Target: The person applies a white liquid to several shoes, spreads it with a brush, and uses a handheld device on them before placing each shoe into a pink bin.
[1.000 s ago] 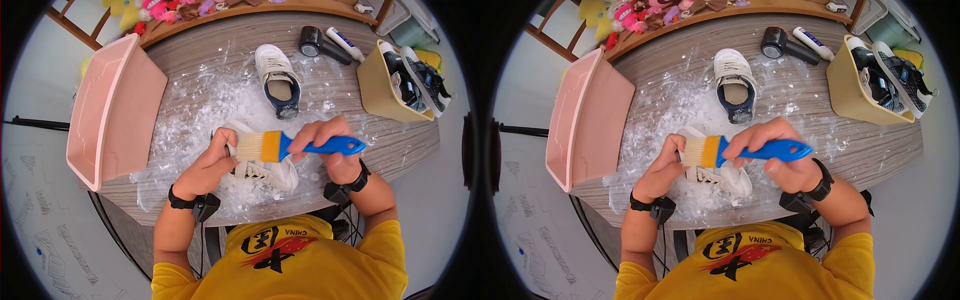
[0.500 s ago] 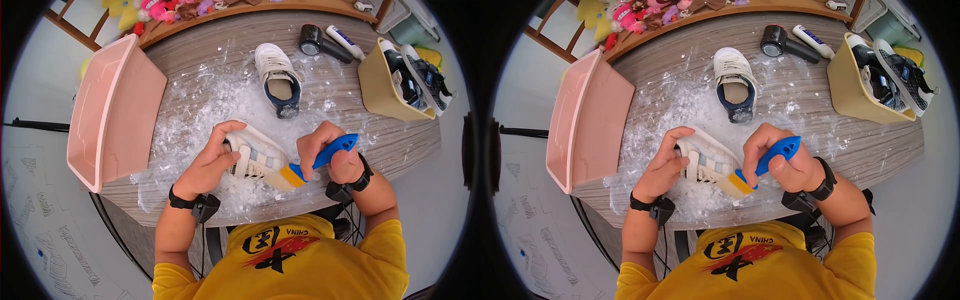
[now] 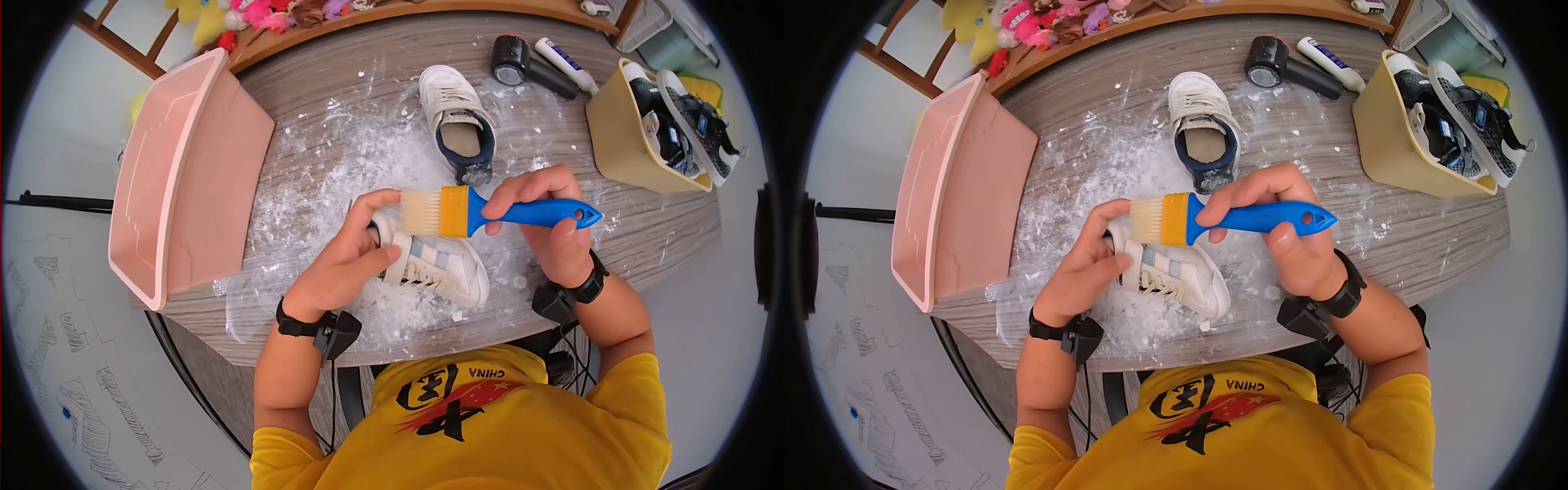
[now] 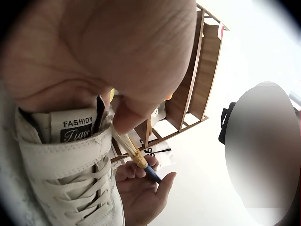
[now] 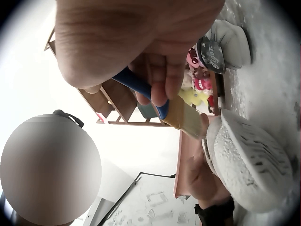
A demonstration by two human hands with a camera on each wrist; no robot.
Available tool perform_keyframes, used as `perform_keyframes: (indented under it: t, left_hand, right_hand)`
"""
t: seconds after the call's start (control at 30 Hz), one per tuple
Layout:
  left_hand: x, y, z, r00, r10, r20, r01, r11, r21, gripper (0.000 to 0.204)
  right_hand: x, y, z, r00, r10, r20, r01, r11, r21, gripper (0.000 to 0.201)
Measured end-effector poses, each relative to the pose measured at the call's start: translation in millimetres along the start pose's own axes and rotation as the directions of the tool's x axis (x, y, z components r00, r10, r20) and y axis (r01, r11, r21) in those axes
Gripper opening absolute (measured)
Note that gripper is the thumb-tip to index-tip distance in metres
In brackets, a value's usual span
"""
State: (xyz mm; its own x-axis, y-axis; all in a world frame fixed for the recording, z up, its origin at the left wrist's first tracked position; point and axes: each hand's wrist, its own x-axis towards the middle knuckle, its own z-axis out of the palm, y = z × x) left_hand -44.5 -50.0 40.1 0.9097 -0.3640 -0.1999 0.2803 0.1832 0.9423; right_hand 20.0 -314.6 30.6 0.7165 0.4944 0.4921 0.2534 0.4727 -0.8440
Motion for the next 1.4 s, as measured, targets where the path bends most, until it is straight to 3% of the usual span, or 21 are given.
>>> perform_keyframes:
  t: [0.23,0.57,0.73,0.9,1.17,1.27,1.4]
  left_hand:
    - [-1.3,-7.0,-10.7,1.000,0.025,-0.006,-0.023,0.983,0.182,0.074]
    - [-2.5,1.4,-9.0,0.999,-0.054,0.005,0.053,0.985,0.164,0.080]
    - [-0.1,-4.6,-8.5,0.999,0.038,0.009,-0.039,0.989,0.140,0.078]
    - [-1.0,0.2,-3.8,1.000,0.005,-0.018,-0.003,0.995,0.101,0.078]
    - [-2.3,-5.2,-8.5,1.000,0.018,-0.017,-0.015,0.978,0.207,0.078]
    - [-3.2,-1.8,-8.4,1.000,-0.020,-0.023,0.025,0.974,0.226,0.081]
    - [-2.6,-1.7,-7.0,1.000,-0.003,-0.017,0.006,0.981,0.196,0.080]
  right_hand:
    - [-2.4,3.4,1.2,0.992,0.020,0.126,-0.026,0.999,0.047,0.044]
    - [-3.1,6.3,0.2,0.983,0.038,0.179,-0.045,0.998,0.036,0.045]
    - [-2.3,0.3,-1.1,0.988,0.101,0.120,-0.099,0.995,-0.024,0.048]
    - [-3.1,-5.7,-5.1,0.991,0.118,0.056,-0.115,0.992,-0.054,0.049]
    - [-5.1,-11.3,-10.8,0.986,0.163,-0.030,-0.162,0.986,0.026,0.045]
    - [-2.7,-12.9,-9.7,0.992,0.123,-0.033,-0.117,0.982,0.146,0.046]
    - [-0.1,-7.2,-11.4,0.997,0.030,-0.078,-0.020,0.992,0.125,0.045]
